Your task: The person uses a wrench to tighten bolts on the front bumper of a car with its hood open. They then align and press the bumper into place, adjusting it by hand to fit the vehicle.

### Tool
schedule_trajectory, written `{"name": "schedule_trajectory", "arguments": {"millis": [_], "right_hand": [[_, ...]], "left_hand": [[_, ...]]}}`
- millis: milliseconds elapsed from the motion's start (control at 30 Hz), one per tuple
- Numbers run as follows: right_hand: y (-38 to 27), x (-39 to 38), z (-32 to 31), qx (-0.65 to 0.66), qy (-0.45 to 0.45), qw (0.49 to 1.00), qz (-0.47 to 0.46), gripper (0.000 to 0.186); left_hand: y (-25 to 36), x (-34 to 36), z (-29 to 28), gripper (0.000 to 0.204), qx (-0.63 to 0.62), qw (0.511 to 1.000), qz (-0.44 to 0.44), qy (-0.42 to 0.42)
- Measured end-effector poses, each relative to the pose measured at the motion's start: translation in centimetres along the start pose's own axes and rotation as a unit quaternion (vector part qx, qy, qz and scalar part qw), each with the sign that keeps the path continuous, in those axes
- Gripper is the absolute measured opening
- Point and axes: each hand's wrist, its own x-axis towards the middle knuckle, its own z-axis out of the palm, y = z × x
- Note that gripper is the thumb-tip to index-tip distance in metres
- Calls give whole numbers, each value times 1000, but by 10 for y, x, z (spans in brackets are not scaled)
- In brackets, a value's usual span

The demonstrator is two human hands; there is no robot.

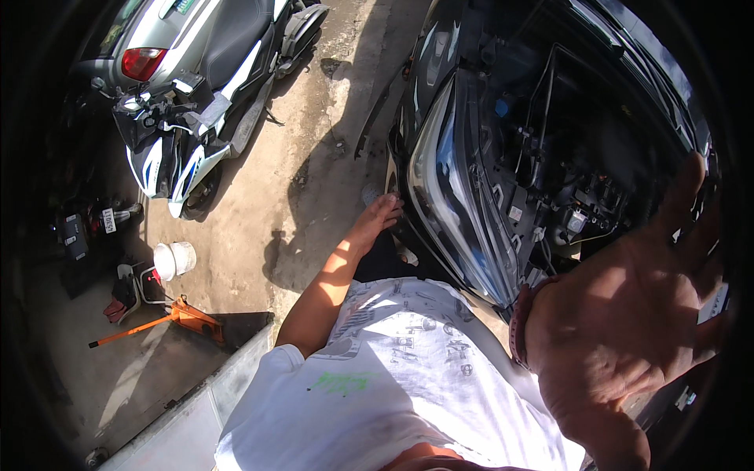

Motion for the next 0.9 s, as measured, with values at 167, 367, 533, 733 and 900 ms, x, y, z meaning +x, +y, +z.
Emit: {"name": "schedule_trajectory", "arguments": {"millis": [167,367,533,733,900], "right_hand": [[-5,13,-16,-28,7,999,-30,91],[11,23,-21,-65,3,993,-95,99],[31,29,-38,-202,29,972,-120,102],[84,-9,-129,-508,-17,860,40,76],[158,-50,-229,-554,-20,720,418,62]], "left_hand": [[0,22,16,79,-6,999,-32,19],[3,31,26,88,-48,997,-54,16],[9,38,30,101,-71,992,-105,18],[13,59,28,106,-102,984,-142,-16],[18,73,29,104,-89,984,-149,-51]]}}
